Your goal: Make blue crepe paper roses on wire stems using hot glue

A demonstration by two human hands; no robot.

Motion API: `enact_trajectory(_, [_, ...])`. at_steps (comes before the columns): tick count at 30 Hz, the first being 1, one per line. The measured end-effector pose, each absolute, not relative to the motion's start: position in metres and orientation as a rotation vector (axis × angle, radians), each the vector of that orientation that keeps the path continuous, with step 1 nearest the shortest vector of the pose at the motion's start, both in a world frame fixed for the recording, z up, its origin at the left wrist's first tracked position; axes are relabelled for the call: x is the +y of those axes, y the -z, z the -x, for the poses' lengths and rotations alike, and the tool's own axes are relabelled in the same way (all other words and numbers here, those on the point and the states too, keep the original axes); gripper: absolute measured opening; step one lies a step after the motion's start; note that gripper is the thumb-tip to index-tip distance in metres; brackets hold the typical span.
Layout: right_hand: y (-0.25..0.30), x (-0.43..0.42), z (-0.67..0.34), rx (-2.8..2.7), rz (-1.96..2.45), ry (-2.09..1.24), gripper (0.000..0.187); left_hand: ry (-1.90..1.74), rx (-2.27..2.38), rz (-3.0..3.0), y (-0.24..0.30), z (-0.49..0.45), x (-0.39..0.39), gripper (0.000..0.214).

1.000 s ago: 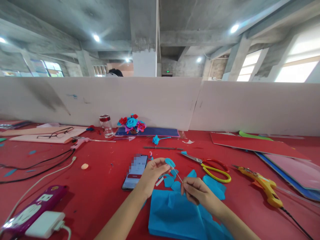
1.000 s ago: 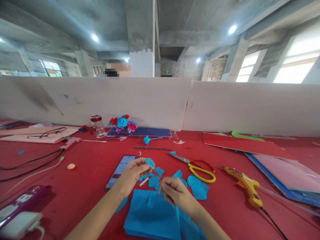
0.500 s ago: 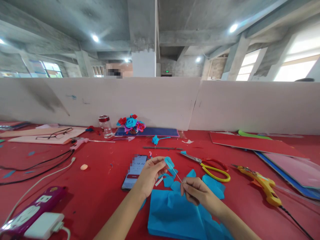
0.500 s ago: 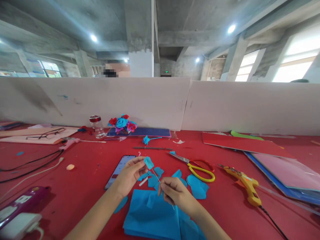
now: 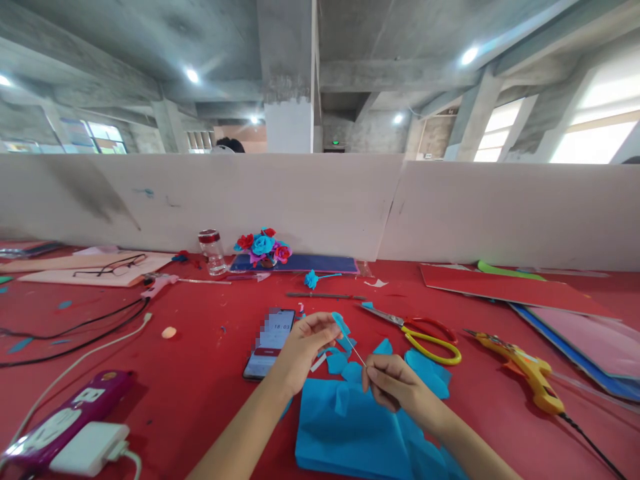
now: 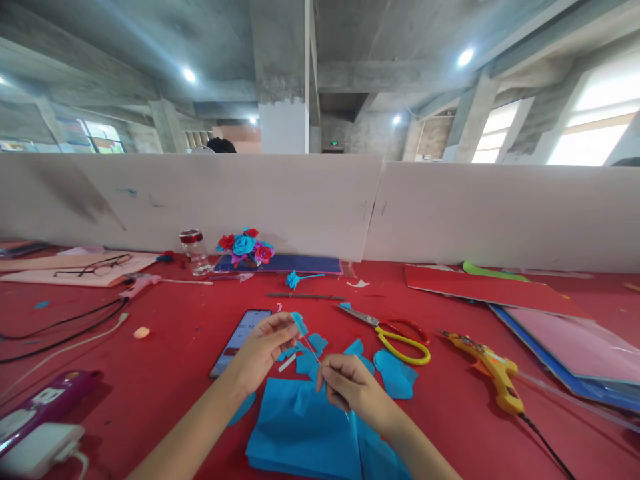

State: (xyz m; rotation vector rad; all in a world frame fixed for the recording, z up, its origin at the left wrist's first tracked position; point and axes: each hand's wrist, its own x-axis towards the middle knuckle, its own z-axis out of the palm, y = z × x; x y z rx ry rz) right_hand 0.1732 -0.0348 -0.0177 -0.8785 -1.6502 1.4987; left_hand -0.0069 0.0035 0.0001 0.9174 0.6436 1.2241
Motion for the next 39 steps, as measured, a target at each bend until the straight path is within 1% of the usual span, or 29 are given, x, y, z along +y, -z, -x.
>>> enact_trajectory(7, [0.0179,-0.0358,-0.1722,-1.616,0.88,-1.523,0.038,-1.18,0.758,-1.06,-0.0013,0.0066,0.0026,0.017])
enact_trajectory(13, [0.0157,-0.0368,-0.1712,-1.628,0.875,-1.52,0.038,-1.174,0.744,-1.139,-0.0031,0.0065,-0.0008,0.01])
enact_trajectory(23, [0.0132,-0.0379,-0.1684,-1.67,0.936,-1.502,0.038,-1.165,0.783,-1.198,-0.0006,0.0078,0.0016,0.01])
enact_trajectory(30, [0.0119,-0.034,-0.1638,-1.719,1.054,-1.237,0.032,-1.194,0.885,-1.173,-0.0049,0.0074,0.0011,0.015])
enact_trajectory(39, [0.0128,-0.0363,-0.1662,-1.761,1.035,-1.2,0.029,-1.224,0.929,-1.12,-0.0049,0.0097,0.0048,0.017])
